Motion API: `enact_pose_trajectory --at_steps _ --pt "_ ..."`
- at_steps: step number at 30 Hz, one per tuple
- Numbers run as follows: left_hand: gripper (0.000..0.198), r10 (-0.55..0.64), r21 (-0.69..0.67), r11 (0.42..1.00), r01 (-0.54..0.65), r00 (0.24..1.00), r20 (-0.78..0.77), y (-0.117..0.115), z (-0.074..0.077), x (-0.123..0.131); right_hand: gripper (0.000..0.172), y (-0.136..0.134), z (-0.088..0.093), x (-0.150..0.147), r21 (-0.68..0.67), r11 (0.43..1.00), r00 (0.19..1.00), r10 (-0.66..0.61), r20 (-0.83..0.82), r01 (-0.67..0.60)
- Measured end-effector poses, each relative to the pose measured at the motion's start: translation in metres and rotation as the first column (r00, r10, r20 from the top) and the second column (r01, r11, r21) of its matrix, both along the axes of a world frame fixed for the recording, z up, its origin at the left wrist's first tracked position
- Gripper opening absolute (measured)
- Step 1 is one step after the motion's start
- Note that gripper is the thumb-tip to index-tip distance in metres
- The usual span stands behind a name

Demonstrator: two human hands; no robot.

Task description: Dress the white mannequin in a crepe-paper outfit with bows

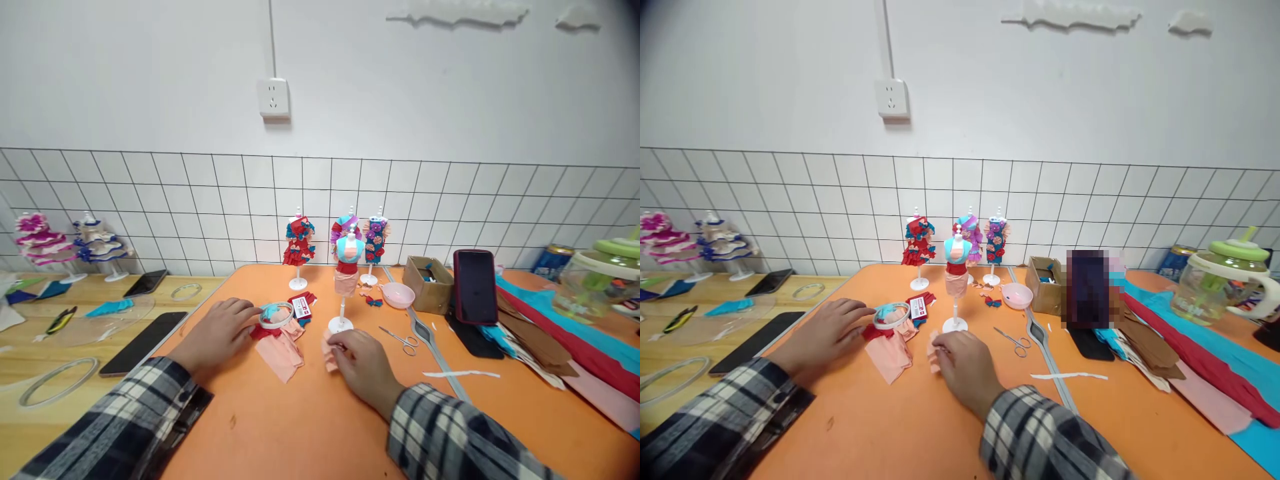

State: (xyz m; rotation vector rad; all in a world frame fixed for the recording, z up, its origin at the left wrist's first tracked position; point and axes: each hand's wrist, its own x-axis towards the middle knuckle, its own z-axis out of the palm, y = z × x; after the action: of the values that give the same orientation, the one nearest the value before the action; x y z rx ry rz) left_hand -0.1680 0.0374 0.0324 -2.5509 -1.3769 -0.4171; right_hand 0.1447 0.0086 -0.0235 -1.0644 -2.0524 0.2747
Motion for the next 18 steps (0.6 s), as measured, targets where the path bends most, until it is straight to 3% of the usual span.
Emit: enact_pose_trajectory --at_steps 2,7,13,18 --pt "0.028 -0.011 -0.088 0.996 0.01 1.0 -0.016 0.006 -0.006 -0.008 0.018 0.015 0.004 -0.029 0.058 0.998 0.997 0.023 0.067 -0.027" --pt "0.024 0.036 -0.17 0.985 -0.018 0.994 0.103 0.009 -0.022 0.003 0.024 0.045 0.012 -0.087 0.047 0.999 0.998 -0.027 0.052 0.024" --pt "0.029 0.149 -0.174 0.979 -0.11 0.962 0.23 0.019 -0.037 -0.007 0.022 0.05 0.002 -0.08 -0.013 0.999 0.988 0.054 0.144 -0.053" --pt "0.028 0.09 -0.191 0.981 -0.043 0.964 0.249 0.018 -0.033 -0.01 0.025 0.057 -0.004 -0.074 -0.068 0.993 0.972 0.107 0.211 -0.095"
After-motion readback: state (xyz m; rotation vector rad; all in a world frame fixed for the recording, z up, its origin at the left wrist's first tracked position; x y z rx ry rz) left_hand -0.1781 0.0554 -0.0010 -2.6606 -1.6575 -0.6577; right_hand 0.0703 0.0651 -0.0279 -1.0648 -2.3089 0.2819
